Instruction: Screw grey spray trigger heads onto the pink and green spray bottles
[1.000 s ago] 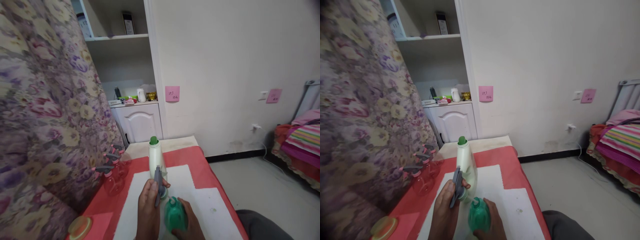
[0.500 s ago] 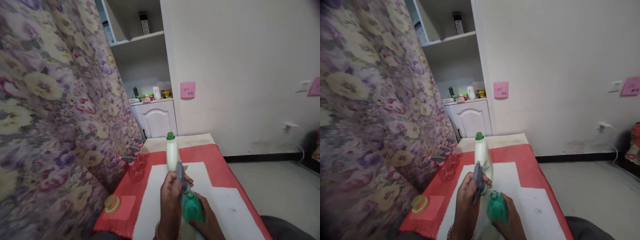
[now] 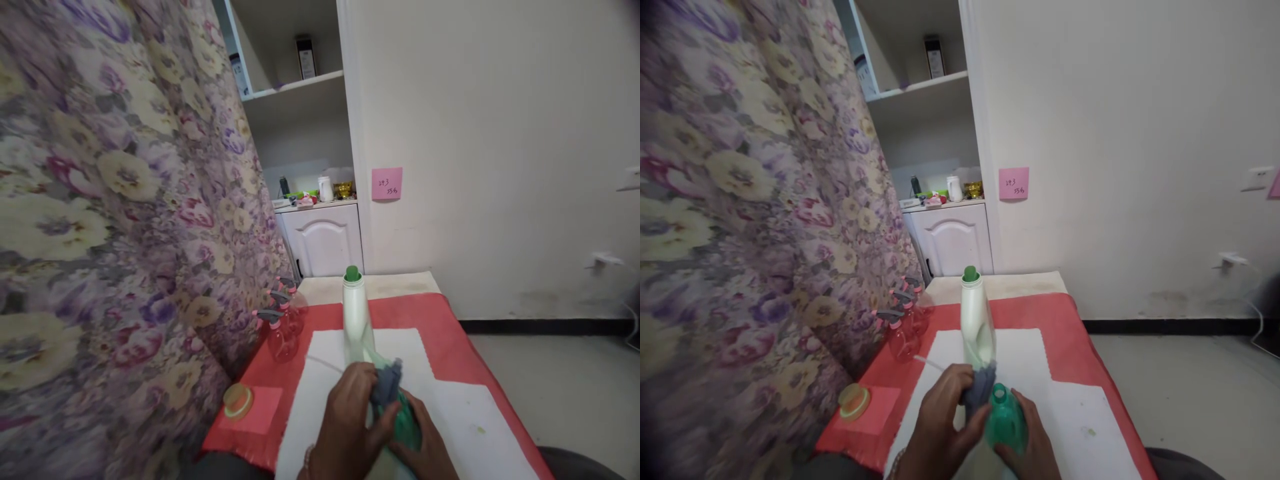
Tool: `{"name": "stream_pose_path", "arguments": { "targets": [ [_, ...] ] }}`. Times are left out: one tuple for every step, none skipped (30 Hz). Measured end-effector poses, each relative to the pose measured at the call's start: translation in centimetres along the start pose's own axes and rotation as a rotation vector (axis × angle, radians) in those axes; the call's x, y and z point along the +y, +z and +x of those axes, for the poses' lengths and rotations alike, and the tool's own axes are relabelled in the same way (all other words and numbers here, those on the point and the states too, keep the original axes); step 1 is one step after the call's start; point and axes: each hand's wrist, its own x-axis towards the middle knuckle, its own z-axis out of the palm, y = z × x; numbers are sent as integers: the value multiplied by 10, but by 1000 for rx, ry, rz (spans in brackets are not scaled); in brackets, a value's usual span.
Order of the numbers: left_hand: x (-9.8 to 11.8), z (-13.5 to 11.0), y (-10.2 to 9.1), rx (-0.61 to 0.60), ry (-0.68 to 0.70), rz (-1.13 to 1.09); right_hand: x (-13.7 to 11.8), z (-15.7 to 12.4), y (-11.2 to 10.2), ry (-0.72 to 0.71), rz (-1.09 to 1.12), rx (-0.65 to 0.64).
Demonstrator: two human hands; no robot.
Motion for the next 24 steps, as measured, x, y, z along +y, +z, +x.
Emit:
{"name": "stream_pose_path", "arguments": {
  "targets": [
    [-15,-6,1,-53,-105,78,2,0,0,10,17,-22],
    [-31,-13,2,-121,-186,143,3,0,-1,26,31,-44],
    [-47,-21,3,-157,-256,211,4,0,-1,43,37,-56],
    [-64,-29,3,-191,-306,268,4,0,-1,58,34,-56],
    [-80,-38,4,-213,-340,321,3,-1,-1,68,31,-56],
    [-94,-46,6,-236,-357,366,3,-1,-1,76,32,-52],
    [-106,-53,7,-246,-366,384,2,-1,0,84,36,-43],
    [-117,-60,9,-251,-376,398,1,-1,0,93,39,-37],
    [-125,-65,11,-258,-379,407,1,-1,0,100,41,-42],
    [-132,-70,13,-261,-382,415,0,-1,1,107,41,-48],
    [-138,-74,15,-262,-384,424,0,-1,1,113,38,-51],
    [-143,-78,17,-261,-387,435,-1,-1,1,119,33,-52],
    [-147,-81,19,-257,-392,447,-1,-1,1,124,27,-52],
    [-151,-85,20,-250,-398,460,-1,-2,1,127,23,-52],
    [-155,-88,22,-242,-403,471,-1,-2,1,128,23,-52],
    [-158,-92,23,-234,-406,481,-1,-2,0,129,25,-52],
    [-161,-95,24,-226,-406,489,-2,-2,0,128,29,-53],
    [-164,-99,25,-220,-404,494,-2,-2,-1,129,34,-56],
    [-167,-102,26,-213,-401,499,-3,-2,-1,135,35,-57],
    [-169,-106,27,-205,-397,503,-4,-2,-2,142,32,-59],
    [-171,-110,29,-197,-393,509,-4,-2,-2,149,26,-60],
    [-173,-113,30,-187,-389,514,-4,-2,-3,153,21,-63],
    [-175,-116,33,-176,-384,519,-5,-2,-3,155,16,-68],
    [-178,-120,35,-163,-377,525,-5,-2,-3,156,11,-73]
  ]
}}
